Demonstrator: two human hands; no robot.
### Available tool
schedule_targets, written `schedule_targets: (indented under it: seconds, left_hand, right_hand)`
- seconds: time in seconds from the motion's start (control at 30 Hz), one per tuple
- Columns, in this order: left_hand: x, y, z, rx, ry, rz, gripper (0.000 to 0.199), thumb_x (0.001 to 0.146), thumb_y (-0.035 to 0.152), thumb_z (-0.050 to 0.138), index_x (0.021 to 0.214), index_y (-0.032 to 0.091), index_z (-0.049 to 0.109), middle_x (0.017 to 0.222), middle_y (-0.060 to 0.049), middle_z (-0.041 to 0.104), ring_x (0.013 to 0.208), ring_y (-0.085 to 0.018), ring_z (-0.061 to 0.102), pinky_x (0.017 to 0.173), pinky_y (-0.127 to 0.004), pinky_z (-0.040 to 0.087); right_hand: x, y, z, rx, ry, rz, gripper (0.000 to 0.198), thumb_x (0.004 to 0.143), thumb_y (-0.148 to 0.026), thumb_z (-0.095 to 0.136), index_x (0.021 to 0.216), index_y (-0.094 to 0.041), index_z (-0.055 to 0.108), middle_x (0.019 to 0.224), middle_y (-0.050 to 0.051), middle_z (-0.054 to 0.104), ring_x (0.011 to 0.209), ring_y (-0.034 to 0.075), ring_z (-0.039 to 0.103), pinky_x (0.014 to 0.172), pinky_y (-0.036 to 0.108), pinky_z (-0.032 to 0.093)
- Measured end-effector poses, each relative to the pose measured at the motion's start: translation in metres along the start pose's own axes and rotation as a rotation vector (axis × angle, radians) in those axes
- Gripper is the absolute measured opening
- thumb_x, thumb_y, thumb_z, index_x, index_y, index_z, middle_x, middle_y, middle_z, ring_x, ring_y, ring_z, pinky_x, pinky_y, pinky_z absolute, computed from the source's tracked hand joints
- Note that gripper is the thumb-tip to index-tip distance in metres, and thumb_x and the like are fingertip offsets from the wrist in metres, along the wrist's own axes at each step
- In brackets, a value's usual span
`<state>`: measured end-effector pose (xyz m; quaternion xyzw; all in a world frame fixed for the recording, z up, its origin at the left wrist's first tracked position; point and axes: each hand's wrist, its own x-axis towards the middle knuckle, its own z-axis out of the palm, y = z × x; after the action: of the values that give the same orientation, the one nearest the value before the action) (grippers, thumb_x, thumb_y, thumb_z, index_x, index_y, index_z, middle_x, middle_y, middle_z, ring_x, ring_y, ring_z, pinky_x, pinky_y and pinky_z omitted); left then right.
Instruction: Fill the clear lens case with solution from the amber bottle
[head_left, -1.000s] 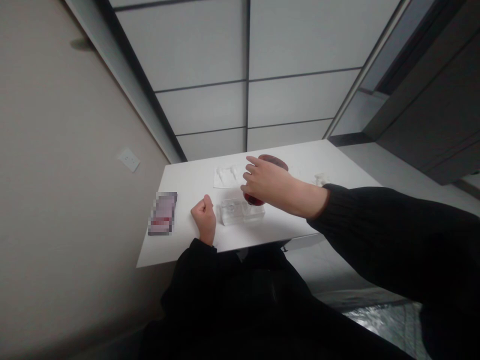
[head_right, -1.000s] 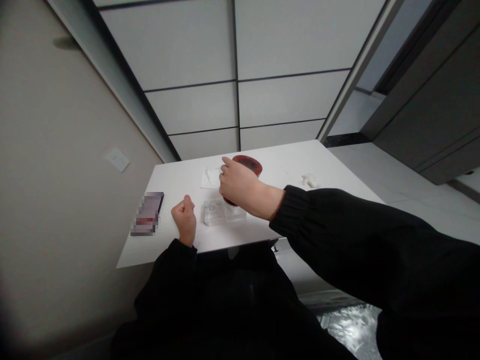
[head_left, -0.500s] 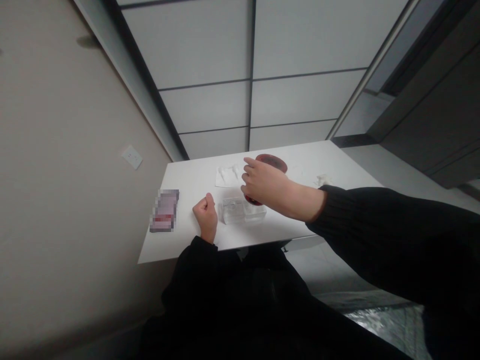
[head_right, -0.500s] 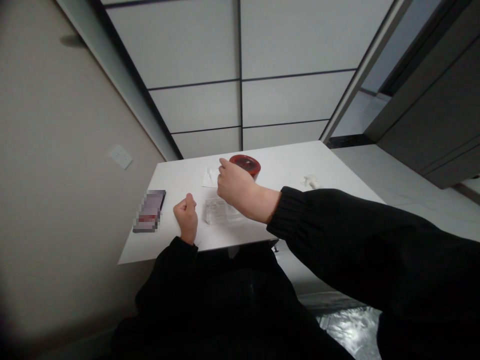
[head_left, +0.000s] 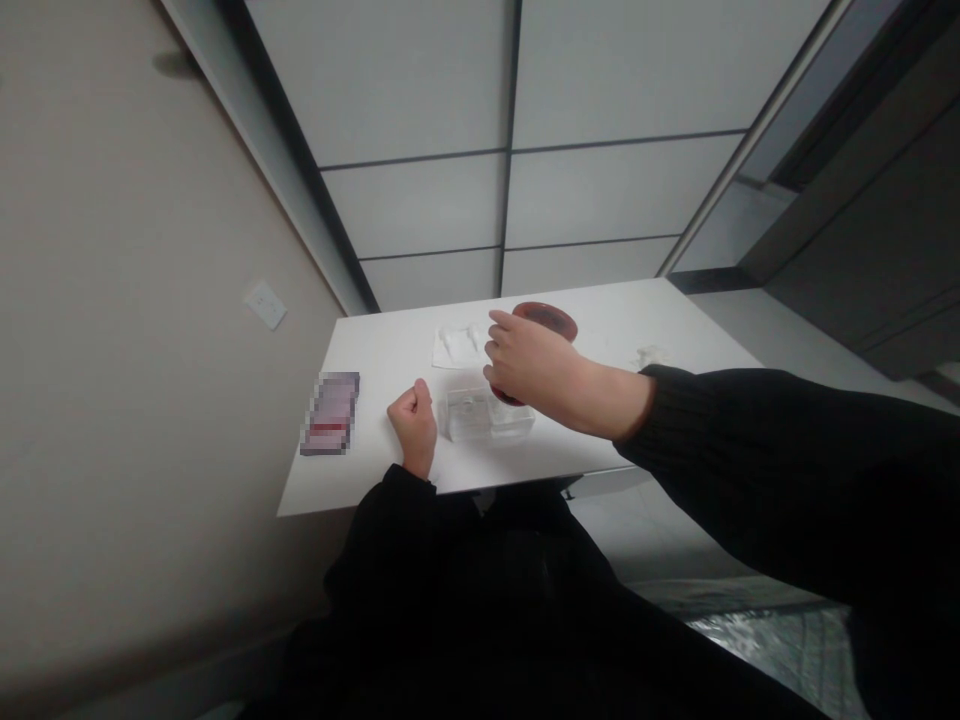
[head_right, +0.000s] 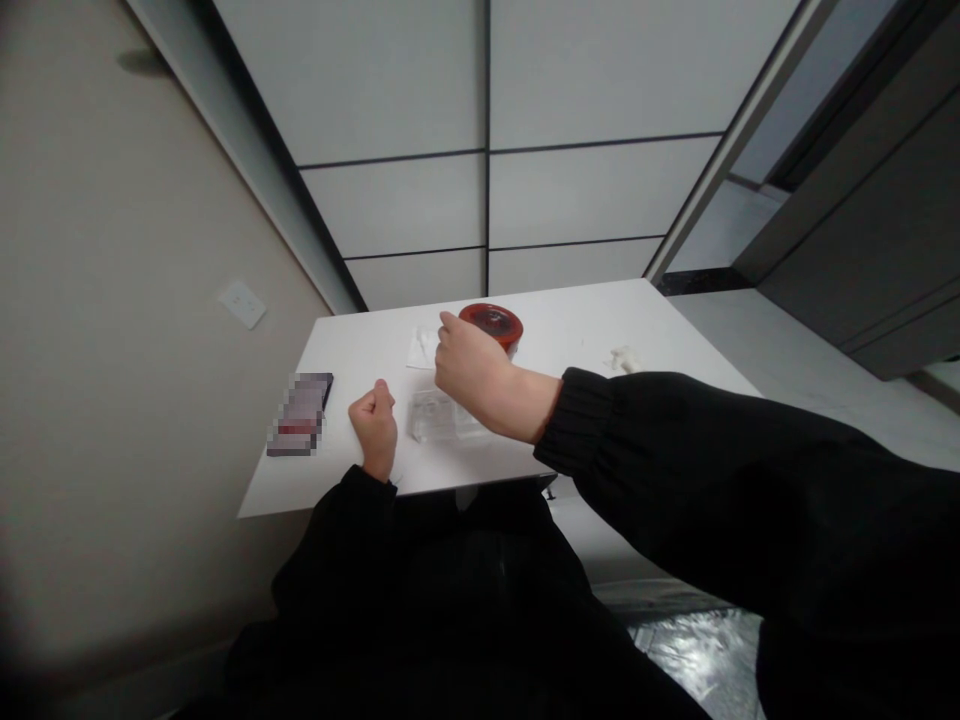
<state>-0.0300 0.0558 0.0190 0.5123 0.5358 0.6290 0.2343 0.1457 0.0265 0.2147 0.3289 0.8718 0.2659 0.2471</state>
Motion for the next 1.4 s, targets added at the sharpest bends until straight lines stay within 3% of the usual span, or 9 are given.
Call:
schedule_targets:
  seconds: [0.63, 1.4]
  left_hand:
    - [-0.001, 0.004, 0.0, -0.01, -0.01, -0.001, 0.065, 0.097, 0.061, 0.058, 0.055, 0.024, 0.025, 0.053, 0.005, 0.023, 0.053, -0.011, 0.023, 0.054, -0.031, 0.018]
    - [-0.002, 0.004, -0.001, -0.01, -0.002, -0.014, 0.067, 0.097, 0.061, 0.06, 0.054, 0.024, 0.024, 0.053, 0.005, 0.022, 0.054, -0.011, 0.023, 0.054, -0.031, 0.017]
  right_hand:
    - [0.002, 0.001, 0.014, 0.014, 0.102, -0.014, 0.021, 0.103, -0.022, 0.061, 0.099, -0.02, 0.082, 0.103, 0.006, 0.082, 0.1, 0.021, 0.07, 0.106, 0.041, 0.044]
    - [-0.005, 0.002, 0.003, 0.06, -0.002, 0.037, 0.016, 0.103, -0.02, 0.065, 0.102, -0.018, 0.081, 0.106, 0.007, 0.082, 0.103, 0.021, 0.07, 0.094, 0.036, 0.045]
